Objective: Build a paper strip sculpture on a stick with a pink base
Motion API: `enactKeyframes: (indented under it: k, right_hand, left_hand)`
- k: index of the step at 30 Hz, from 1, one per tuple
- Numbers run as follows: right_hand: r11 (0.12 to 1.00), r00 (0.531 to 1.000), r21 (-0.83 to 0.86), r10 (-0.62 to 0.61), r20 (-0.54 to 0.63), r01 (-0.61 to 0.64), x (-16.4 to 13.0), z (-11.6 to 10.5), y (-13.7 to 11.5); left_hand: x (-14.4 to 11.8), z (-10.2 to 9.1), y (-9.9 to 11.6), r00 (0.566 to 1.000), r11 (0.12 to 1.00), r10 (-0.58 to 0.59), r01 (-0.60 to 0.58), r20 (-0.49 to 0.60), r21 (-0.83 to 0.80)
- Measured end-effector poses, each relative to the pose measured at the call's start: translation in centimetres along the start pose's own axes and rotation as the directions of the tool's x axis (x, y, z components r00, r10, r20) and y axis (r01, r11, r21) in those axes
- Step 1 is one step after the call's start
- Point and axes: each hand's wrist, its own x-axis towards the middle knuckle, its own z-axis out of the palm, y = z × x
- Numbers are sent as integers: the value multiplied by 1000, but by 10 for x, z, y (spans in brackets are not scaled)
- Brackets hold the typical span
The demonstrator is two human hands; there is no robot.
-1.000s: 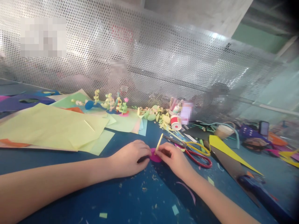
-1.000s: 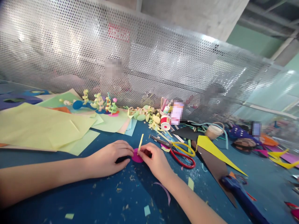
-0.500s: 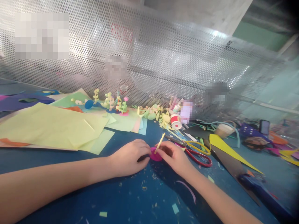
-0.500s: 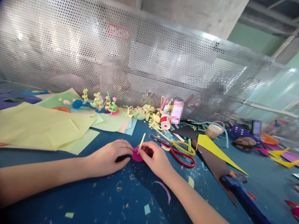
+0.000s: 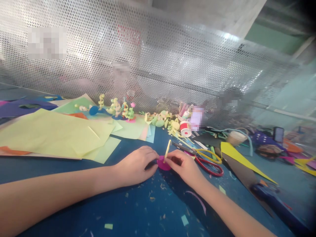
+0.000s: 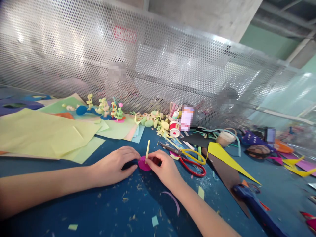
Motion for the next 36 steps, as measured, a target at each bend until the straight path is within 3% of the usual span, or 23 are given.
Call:
enactKeyframes:
  k: [16, 36]
  right_hand:
    - [988, 997, 137, 63, 37, -67, -1, 1, 1]
    - [993, 993, 80, 82, 79, -88, -1, 2, -5]
  left_hand:
    - [-2, -1, 2, 997, 998, 54, -56, 58, 35]
    - [-2, -2, 2, 994, 999, 12, -17, 106, 42]
